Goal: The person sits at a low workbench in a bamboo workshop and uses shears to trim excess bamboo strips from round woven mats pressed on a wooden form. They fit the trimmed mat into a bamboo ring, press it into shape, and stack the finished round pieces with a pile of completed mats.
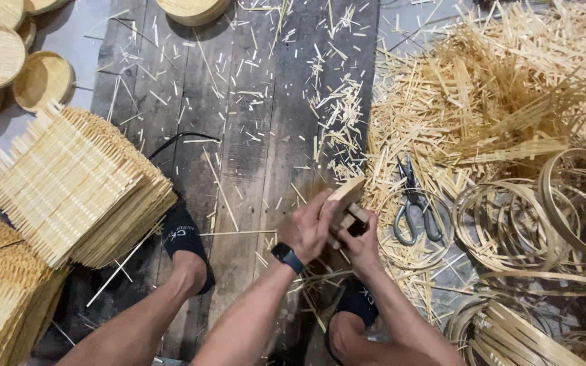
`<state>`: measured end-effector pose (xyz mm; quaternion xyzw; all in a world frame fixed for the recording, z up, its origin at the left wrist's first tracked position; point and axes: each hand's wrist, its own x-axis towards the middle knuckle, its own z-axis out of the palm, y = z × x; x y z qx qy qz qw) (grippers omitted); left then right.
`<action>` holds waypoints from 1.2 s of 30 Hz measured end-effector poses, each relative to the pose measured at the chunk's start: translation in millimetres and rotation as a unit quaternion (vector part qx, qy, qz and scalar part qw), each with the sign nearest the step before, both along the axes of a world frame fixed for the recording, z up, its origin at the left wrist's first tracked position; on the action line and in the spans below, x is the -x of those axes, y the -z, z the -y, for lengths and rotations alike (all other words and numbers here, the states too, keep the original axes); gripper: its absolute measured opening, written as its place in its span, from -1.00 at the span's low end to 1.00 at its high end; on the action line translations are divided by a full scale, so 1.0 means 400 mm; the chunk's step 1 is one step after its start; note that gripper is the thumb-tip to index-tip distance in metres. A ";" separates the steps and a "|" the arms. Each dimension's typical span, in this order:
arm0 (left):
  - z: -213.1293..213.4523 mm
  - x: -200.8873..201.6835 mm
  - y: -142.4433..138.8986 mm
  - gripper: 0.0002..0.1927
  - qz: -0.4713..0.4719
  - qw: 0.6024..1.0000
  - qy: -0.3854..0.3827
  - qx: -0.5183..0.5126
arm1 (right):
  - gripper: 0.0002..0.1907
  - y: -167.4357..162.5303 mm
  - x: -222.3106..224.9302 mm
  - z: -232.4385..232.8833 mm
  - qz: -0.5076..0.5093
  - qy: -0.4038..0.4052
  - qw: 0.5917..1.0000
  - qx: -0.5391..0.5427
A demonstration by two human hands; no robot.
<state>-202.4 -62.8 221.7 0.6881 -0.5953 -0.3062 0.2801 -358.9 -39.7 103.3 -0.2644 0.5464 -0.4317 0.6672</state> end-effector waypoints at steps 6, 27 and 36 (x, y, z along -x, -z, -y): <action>0.040 -0.078 0.172 -0.53 -0.049 0.998 -0.016 0.043 | -0.23 0.022 -0.024 -0.023 0.025 0.029 0.999 0.037; 0.102 -0.112 0.394 -0.64 -0.130 0.933 -0.086 -0.323 | -0.45 0.111 0.190 -0.085 0.313 0.030 0.947 0.067; -0.032 -0.255 0.452 -0.55 -0.306 0.937 -0.165 -0.022 | -0.43 0.099 0.028 -0.021 0.066 -0.064 0.995 -0.028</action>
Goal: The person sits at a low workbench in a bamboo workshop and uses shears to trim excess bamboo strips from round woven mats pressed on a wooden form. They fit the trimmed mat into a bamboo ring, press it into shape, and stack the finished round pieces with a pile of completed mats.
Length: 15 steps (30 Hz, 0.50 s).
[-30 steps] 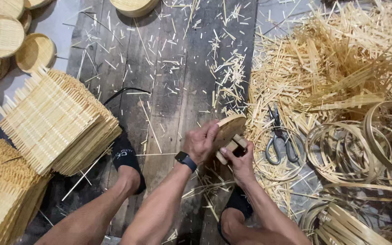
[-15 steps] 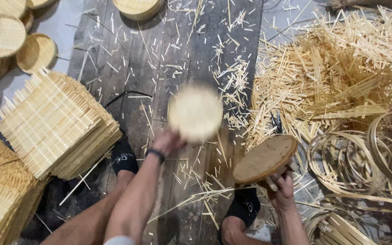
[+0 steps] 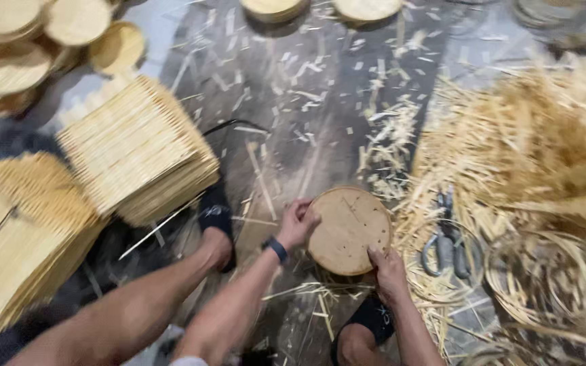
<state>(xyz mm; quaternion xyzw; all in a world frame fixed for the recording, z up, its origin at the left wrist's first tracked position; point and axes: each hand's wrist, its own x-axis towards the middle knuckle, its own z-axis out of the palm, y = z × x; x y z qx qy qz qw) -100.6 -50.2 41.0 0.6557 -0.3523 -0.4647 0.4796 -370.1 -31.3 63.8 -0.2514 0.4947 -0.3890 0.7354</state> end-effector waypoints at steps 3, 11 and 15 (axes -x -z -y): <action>0.022 -0.283 -0.134 -0.38 0.292 0.956 0.003 -0.010 | -0.53 0.042 -0.029 -0.024 -0.156 -0.050 0.986 0.002; -0.019 -0.916 -0.469 -0.07 0.562 0.752 0.065 -0.338 | -0.63 0.079 0.001 -0.076 -0.114 -0.035 0.986 -0.116; -0.033 -0.968 -0.459 -0.61 0.599 0.753 0.082 -0.261 | -0.64 0.083 0.008 -0.082 -0.091 -0.036 0.991 -0.095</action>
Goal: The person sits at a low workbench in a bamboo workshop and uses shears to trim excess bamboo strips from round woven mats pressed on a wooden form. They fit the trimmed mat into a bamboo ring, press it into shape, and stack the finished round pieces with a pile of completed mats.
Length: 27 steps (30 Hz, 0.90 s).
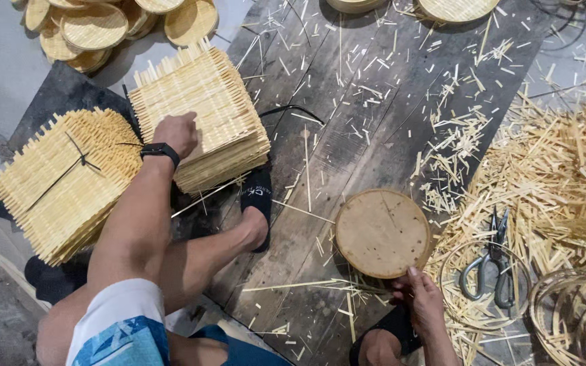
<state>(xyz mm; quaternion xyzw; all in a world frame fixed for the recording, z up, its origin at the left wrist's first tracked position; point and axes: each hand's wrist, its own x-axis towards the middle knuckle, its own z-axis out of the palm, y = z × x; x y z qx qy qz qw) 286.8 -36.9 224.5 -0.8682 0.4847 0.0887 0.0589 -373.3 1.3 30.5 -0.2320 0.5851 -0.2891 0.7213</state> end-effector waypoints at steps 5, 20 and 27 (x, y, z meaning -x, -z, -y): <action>0.004 0.020 0.055 -0.42 0.091 0.975 0.192 0.063 | -0.60 0.013 0.000 -0.013 0.000 -0.013 1.000 0.011; 0.037 0.316 0.063 0.18 0.077 0.986 0.149 0.007 | -0.63 0.055 0.017 -0.024 0.011 0.007 1.000 0.000; 0.037 0.261 0.071 0.01 -0.063 0.997 0.049 0.003 | -0.67 0.082 0.046 -0.038 0.032 0.020 0.999 0.007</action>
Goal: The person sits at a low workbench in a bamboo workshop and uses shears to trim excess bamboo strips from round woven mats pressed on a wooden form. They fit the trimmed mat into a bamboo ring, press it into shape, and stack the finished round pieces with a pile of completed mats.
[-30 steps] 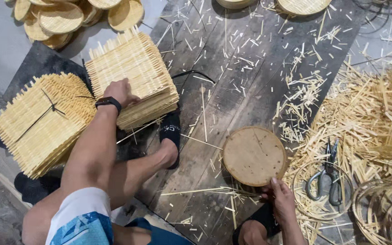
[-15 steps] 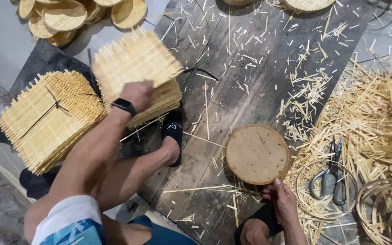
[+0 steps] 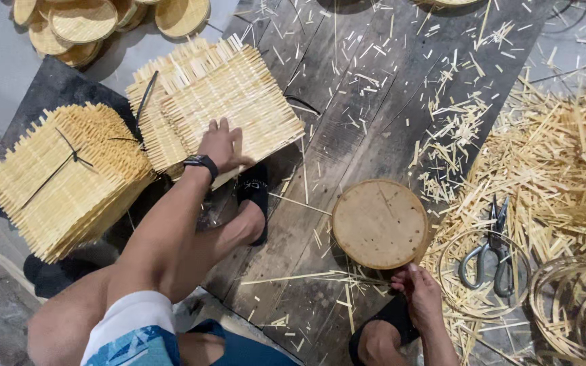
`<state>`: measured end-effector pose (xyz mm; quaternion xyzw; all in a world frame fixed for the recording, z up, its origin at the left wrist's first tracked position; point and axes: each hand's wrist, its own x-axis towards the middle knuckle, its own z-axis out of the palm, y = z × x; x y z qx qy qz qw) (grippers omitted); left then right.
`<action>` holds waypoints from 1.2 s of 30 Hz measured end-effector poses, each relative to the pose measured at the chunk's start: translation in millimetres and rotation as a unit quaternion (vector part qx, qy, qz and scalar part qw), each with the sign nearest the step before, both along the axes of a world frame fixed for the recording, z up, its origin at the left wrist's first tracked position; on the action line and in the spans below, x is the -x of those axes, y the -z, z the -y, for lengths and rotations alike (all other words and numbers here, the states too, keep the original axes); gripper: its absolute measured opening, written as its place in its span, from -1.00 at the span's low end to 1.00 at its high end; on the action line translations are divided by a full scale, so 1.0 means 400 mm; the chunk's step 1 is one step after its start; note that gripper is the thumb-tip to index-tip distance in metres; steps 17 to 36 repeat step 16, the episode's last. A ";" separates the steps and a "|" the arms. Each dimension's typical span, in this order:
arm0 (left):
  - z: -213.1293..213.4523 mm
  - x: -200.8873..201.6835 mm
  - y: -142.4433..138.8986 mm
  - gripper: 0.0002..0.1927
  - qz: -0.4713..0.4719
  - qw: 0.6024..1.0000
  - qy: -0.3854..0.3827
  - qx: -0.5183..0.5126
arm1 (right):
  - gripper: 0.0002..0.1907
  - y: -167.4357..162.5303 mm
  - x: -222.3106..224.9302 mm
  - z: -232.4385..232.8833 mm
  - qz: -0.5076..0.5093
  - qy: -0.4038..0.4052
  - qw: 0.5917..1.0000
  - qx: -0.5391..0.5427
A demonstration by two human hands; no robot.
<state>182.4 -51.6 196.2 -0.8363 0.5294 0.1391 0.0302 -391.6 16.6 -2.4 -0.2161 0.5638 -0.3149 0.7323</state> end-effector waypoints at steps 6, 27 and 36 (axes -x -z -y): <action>-0.074 -0.115 0.005 -0.50 0.184 0.942 -0.249 0.134 | -0.67 0.013 0.003 0.005 -0.002 -0.020 1.000 0.022; -0.049 -0.180 -0.013 -0.71 -0.035 0.808 -0.218 0.546 | -0.70 -0.024 -0.002 0.007 0.010 0.016 1.000 -0.017; -0.049 -0.180 -0.013 -0.71 -0.035 0.808 -0.218 0.546 | -0.70 -0.024 -0.002 0.007 0.010 0.016 1.000 -0.017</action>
